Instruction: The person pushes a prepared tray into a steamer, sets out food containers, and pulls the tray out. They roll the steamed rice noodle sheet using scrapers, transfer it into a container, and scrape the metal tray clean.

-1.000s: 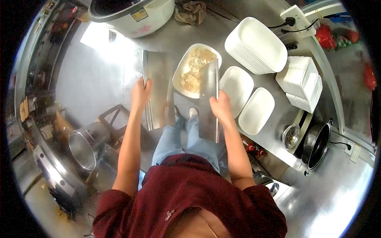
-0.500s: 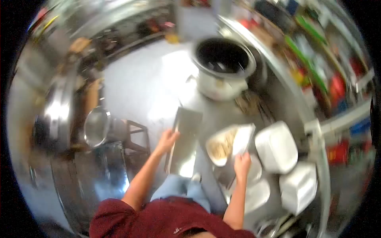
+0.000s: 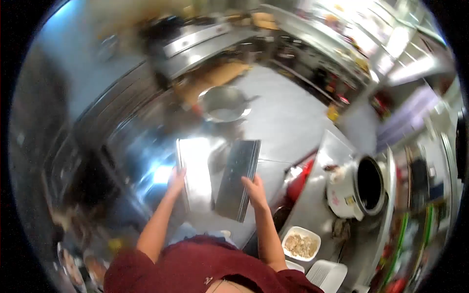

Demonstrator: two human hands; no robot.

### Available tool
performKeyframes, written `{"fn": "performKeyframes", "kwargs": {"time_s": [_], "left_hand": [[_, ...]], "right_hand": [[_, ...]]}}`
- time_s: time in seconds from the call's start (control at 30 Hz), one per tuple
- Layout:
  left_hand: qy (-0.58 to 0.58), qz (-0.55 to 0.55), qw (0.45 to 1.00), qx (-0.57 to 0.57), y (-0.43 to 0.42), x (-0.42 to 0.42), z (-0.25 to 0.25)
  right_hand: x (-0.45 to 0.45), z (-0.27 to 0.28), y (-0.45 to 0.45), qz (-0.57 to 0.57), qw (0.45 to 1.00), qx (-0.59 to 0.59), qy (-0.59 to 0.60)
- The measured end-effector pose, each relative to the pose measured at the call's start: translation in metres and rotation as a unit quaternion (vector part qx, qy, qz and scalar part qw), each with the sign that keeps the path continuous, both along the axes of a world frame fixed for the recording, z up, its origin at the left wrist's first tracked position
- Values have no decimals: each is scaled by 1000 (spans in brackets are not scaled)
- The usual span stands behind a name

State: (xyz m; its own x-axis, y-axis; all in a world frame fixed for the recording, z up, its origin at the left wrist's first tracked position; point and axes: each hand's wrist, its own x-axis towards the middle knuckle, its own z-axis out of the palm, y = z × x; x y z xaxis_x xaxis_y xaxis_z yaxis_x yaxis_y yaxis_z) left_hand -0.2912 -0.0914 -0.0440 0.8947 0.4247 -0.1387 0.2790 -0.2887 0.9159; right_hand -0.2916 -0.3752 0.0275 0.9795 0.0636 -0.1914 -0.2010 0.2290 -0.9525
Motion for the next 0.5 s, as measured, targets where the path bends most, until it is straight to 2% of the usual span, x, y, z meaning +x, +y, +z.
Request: {"fn": "performKeyframes", "kwargs": {"time_s": [0.07, 0.13, 0.2, 0.3, 0.4, 0.43, 0.5], "left_hand": [[19, 31, 994, 103, 58, -27, -31], [5, 88, 994, 57, 102, -59, -46], [35, 122, 992, 26, 122, -97, -5], [81, 228, 969, 45, 162, -143, -32], [89, 289, 950, 73, 200, -171, -62], [111, 295, 940, 130, 207, -177, -62], [118, 313, 936, 109, 219, -180, -63]], "right_hand": [[30, -39, 60, 109, 992, -59, -27], [25, -6, 128, 178, 979, -83, -51], [24, -13, 174, 264, 954, -141, -23], [17, -44, 225, 363, 900, -241, -11], [13, -72, 270, 389, 907, -134, 85], [14, -76, 279, 390, 904, -139, 105], [22, -80, 289, 383, 899, -150, 147]]}}
